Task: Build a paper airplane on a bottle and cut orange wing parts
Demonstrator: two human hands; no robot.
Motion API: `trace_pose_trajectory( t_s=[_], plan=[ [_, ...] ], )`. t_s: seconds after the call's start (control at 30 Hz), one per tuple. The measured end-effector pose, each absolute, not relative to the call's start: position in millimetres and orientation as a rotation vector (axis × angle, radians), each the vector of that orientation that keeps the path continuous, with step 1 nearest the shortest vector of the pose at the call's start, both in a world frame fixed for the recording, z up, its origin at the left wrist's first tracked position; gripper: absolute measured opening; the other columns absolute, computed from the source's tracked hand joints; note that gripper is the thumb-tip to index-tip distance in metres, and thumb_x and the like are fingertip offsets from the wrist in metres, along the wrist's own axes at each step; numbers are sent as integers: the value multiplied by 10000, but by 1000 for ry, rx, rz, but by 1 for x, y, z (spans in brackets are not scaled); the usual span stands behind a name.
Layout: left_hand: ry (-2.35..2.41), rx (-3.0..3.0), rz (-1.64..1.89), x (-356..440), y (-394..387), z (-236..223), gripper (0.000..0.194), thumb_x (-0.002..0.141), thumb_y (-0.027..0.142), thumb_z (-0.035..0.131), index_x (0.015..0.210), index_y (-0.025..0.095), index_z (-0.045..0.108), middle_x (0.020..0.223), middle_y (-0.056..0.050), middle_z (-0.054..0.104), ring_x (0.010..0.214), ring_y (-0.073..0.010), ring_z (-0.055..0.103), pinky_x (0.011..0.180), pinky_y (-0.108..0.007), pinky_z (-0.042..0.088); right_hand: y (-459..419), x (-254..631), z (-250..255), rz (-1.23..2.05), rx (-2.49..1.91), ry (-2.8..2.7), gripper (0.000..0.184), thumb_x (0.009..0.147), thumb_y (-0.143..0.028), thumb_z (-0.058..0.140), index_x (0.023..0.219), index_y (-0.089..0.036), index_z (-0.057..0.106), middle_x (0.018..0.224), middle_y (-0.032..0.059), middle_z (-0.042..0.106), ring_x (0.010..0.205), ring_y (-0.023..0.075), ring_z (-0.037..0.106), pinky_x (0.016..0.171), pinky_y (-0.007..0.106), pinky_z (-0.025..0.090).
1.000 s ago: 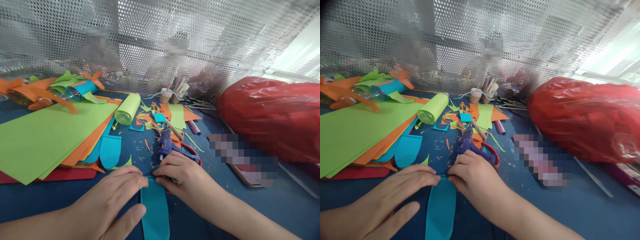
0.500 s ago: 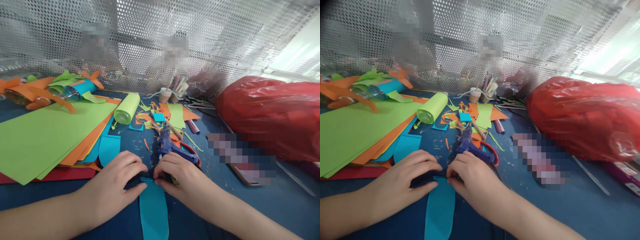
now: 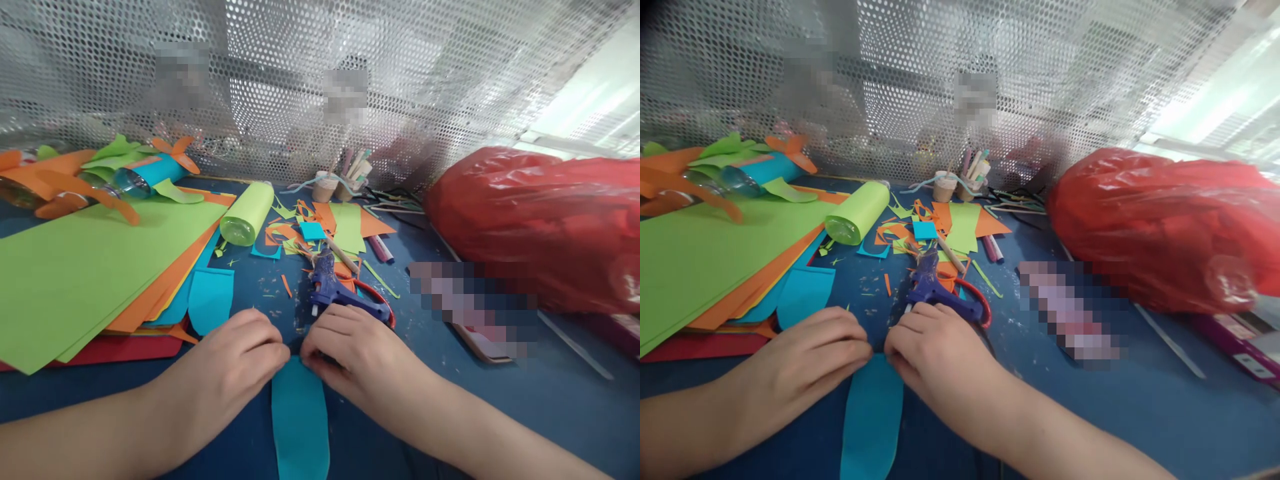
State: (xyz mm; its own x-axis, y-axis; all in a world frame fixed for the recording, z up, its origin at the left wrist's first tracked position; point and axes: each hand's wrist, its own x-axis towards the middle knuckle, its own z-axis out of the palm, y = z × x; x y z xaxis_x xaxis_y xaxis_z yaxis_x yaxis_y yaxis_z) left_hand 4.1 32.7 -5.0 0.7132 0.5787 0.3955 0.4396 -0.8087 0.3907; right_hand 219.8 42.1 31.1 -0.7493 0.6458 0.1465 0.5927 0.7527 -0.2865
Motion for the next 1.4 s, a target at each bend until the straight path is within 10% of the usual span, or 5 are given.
trace_pose_trajectory(
  t_s=[0.6,0.8,1.23,1.4],
  plan=[
    [752,2765,704,0,34,-6,288,968,56,374,1046,159,632,961,-72,674,923,-203,597,872,-323,522,42,229,40,-9,-813,-2733,140,967,-213,550,939,-181,683,786,43,711,754,196,637,708,312,494],
    [844,2546,761,6,34,-5,349,957,31,370,1049,221,648,996,-33,705,952,-168,648,898,-291,535,69,249,39,-346,-1421,-2397,374,854,-413,690,1043,-94,645,996,169,681,976,362,626,864,519,508],
    [1266,1879,893,-4,45,4,125,934,299,501,947,234,608,904,-15,692,827,-198,677,757,-325,561,65,250,37,-74,-1495,-2466,263,958,-266,504,1167,-109,536,1171,205,618,1118,335,612,921,491,516],
    [1160,1430,941,-6,54,5,182,872,348,576,965,198,623,783,-15,720,708,-197,709,721,-355,595,54,243,47,244,-1372,-2021,303,1000,-397,333,1110,-202,537,897,98,688,813,268,677,691,350,550]
  ],
)
